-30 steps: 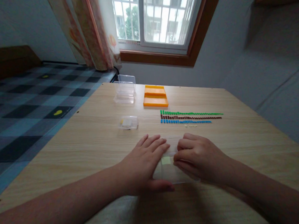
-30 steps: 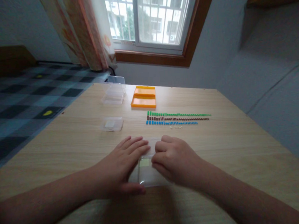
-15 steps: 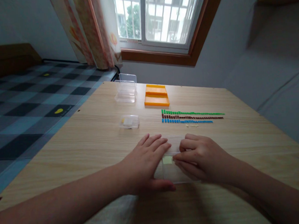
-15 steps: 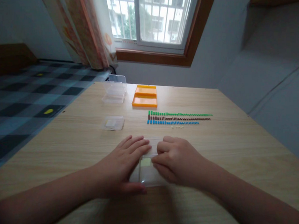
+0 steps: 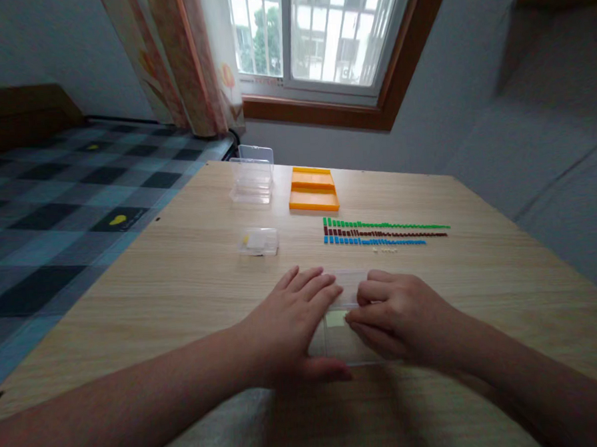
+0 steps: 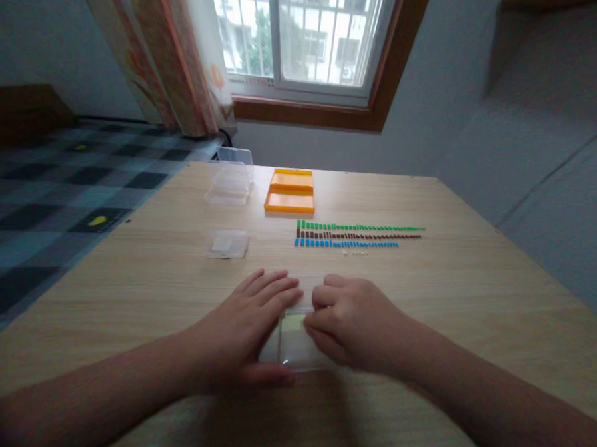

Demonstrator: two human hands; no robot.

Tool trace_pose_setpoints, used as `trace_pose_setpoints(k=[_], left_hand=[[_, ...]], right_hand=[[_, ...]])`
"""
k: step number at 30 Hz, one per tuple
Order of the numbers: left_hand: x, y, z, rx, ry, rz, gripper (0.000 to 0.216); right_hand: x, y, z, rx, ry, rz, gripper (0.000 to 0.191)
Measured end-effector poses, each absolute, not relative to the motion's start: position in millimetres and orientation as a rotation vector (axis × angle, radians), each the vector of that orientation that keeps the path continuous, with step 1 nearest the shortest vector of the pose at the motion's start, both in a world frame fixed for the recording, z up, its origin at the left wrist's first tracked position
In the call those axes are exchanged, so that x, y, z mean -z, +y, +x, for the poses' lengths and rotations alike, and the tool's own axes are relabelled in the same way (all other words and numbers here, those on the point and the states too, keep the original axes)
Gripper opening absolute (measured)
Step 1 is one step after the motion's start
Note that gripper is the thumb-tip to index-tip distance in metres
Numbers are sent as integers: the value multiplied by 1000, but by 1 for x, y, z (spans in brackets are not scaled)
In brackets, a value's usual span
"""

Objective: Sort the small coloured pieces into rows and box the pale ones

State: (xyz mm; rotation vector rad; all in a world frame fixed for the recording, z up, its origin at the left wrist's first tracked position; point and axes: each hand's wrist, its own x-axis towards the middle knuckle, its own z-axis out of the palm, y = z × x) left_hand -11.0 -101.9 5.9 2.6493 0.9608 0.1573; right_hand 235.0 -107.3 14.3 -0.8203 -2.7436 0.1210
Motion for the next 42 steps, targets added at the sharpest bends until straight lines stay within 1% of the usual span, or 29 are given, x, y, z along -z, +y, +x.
trace_pose_setpoints(k=[7,12,14,17,20,23,26,32,38,42], left_hand=[[-3,-102,-12,-178,953,2660,103],[-4,-102,-12,-190,951,2670,101],[-5,-102,-12,-184,954,2669,101],[-6,-102,-12,-174,945,2657,102],[-6,-102,-13,-170,947,2652,101],[-6,-101,-13,-159,963,2648,103],[-5,-101,-14,-135,971,2648,104],[-5,-101,-14,-183,954,2648,100],[-6,-101,-14,-168,964,2651,101],[-7,-101,-13,-153,961,2635,102]], right_hand=[[-14,-107,233,-95,-2726,-785,26],[-23,-107,235,-134,-2672,-739,24],[-29,-103,242,-100,-2596,-738,23],[-35,-85,262,80,-2372,-853,20],[-34,-62,287,200,-2234,-1131,22],[-26,-44,302,192,-2264,-1332,22],[-15,-39,300,145,-2290,-1441,21],[-4,-45,281,69,-2267,-1583,21],[-3,-38,277,69,-2315,-1673,21],[-5,-38,275,48,-2341,-1679,19]])
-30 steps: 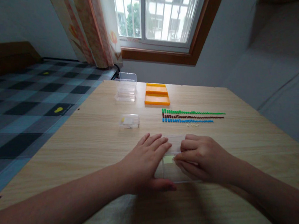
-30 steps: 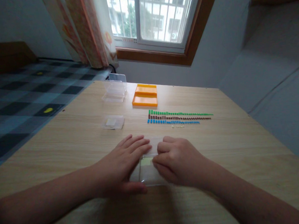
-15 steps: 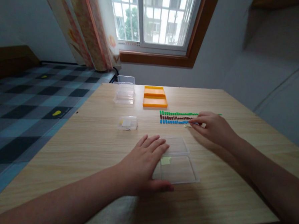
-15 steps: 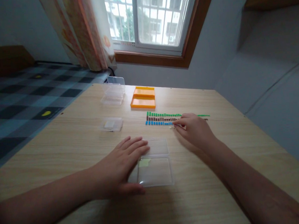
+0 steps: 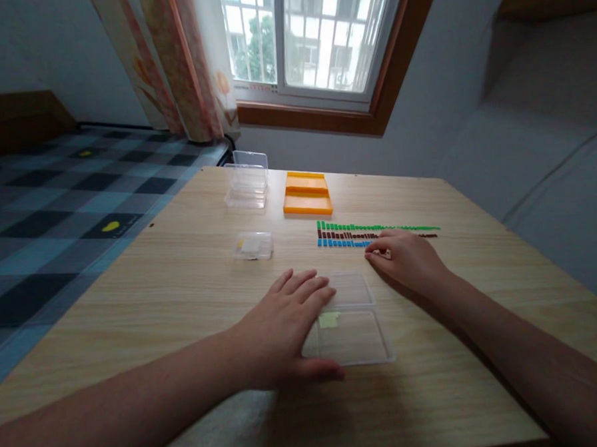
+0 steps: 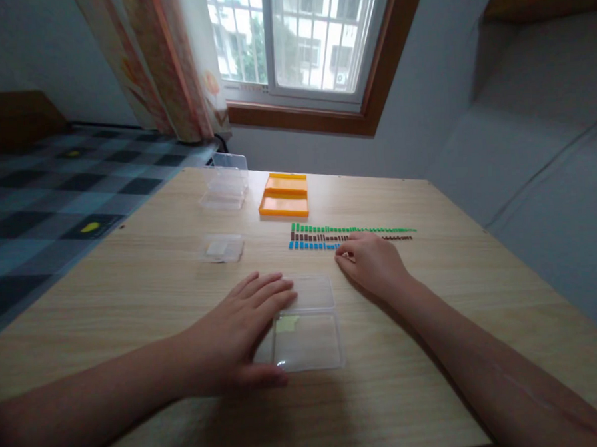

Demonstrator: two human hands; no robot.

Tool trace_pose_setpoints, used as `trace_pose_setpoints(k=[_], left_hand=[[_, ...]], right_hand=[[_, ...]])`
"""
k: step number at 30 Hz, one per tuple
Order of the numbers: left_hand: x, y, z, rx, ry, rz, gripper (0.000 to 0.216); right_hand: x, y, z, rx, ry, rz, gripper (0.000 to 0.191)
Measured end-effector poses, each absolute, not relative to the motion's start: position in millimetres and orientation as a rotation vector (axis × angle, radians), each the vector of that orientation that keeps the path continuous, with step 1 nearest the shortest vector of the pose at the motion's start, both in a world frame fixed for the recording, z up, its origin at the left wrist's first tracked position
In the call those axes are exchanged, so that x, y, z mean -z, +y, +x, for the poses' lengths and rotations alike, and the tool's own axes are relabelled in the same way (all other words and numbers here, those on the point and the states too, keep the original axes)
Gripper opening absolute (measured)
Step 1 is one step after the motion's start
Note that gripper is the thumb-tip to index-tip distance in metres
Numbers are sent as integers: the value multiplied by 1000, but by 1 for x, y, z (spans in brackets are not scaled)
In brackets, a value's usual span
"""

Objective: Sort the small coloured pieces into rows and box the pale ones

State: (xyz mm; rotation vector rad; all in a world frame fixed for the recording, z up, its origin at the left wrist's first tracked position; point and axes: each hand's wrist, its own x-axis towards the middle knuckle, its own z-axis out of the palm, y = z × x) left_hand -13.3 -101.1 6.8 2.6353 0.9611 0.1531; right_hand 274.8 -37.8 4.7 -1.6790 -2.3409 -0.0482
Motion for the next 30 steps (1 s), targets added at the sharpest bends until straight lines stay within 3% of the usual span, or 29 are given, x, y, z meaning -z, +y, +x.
trace_pose_setpoints(k=[11,21,30], left_hand=[[-7,-102,-14,-175,958,2630,102],[-6,-102,-13,-170,955,2642,100],[-5,-101,-13,-158,952,2655,103]], right_hand=[[-12,-50,272,-30,-2274,-1528,18],[-34,-97,254,-480,-2659,-730,15],[-19,-97,246,-319,-2749,-663,24]])
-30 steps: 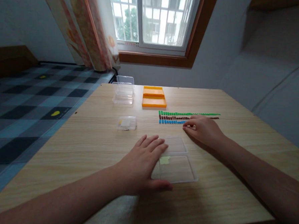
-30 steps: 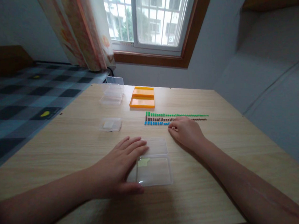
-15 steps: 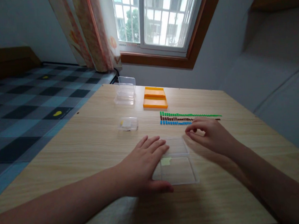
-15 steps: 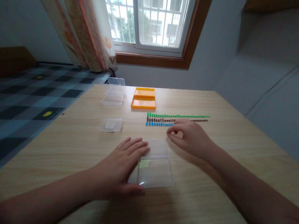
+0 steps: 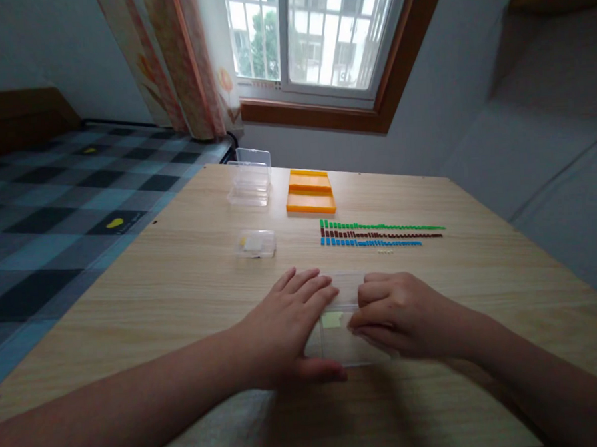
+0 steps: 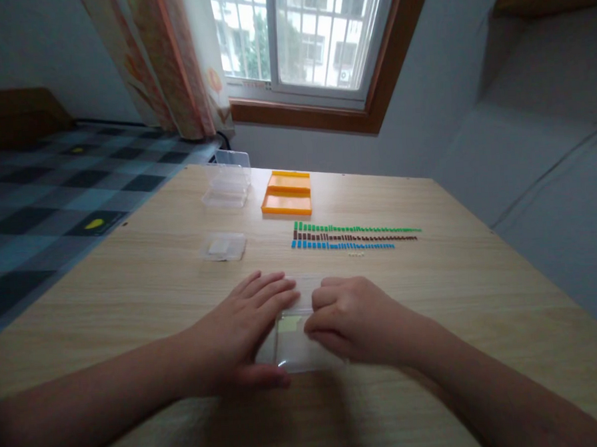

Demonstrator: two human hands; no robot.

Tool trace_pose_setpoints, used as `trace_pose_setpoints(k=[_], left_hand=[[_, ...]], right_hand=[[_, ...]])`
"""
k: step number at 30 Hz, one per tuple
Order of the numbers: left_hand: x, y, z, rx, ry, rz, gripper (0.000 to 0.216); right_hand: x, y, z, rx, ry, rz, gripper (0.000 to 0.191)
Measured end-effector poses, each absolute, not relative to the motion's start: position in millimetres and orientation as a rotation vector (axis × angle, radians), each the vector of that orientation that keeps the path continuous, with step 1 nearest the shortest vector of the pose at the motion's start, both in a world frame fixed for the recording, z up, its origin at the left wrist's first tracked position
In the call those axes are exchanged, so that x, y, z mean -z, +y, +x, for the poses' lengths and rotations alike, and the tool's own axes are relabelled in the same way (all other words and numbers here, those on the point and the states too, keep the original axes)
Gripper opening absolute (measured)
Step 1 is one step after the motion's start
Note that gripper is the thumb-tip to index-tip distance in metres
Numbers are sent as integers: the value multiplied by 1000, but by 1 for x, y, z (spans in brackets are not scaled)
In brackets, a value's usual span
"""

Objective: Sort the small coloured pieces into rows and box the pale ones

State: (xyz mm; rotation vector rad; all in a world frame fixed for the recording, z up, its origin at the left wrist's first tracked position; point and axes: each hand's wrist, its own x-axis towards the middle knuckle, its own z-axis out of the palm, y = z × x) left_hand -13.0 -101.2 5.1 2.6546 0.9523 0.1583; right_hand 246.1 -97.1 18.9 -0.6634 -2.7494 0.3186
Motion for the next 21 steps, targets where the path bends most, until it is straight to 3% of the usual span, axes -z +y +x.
trace_pose_setpoints(k=[9,21], left_hand=[[-5,-101,-13,-182,944,2651,101],[-6,-102,-12,-187,942,2632,101]], right_hand=[[-29,-97,251,-361,-2821,-623,23],[-19,-96,246,-164,-2788,-635,26]])
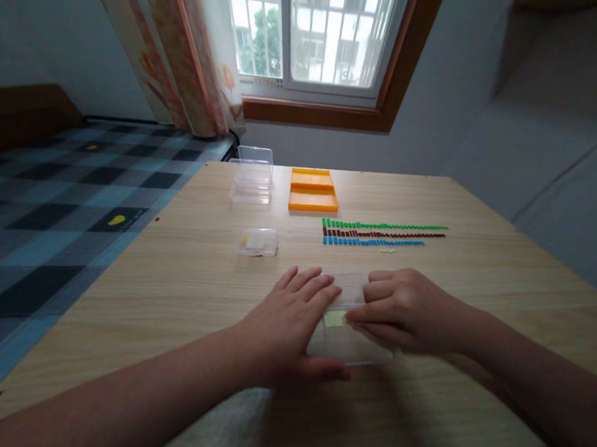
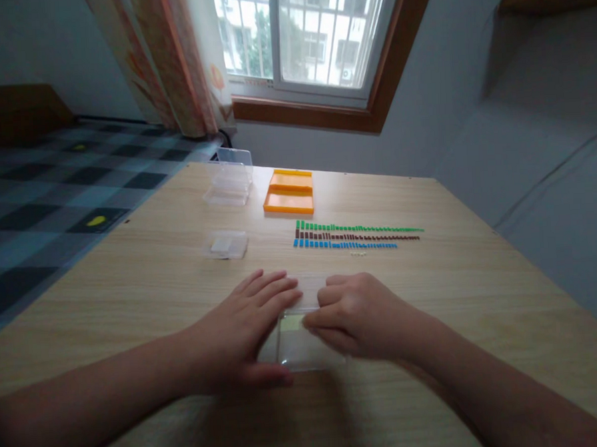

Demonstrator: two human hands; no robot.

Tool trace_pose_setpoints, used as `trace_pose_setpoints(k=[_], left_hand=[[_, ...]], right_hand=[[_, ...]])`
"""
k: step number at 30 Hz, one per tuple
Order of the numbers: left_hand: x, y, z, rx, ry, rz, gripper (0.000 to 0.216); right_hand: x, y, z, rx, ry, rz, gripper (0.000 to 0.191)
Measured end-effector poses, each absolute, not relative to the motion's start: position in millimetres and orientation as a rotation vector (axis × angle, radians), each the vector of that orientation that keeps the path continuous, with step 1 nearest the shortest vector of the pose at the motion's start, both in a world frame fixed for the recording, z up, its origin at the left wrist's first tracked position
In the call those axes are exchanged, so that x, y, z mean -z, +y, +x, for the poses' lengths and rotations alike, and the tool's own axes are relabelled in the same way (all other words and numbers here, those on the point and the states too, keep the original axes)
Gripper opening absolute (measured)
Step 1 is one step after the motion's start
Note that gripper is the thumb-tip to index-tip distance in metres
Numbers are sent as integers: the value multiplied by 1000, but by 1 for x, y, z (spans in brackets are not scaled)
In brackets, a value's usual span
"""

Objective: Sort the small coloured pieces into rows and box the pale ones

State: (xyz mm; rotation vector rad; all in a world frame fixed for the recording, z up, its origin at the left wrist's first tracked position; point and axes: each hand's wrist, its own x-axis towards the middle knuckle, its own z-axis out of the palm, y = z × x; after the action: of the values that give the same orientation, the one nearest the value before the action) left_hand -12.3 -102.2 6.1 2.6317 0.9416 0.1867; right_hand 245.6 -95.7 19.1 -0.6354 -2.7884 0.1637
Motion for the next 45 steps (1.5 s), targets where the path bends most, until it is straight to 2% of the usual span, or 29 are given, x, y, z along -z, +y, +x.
trace_pose_setpoints(k=[35,45], left_hand=[[-2,-102,-12,-204,938,2670,101],[-2,-101,-13,-193,938,2679,102]], right_hand=[[-16,-96,244,-198,-2786,-617,27],[-16,-95,247,-356,-2750,-634,29]])
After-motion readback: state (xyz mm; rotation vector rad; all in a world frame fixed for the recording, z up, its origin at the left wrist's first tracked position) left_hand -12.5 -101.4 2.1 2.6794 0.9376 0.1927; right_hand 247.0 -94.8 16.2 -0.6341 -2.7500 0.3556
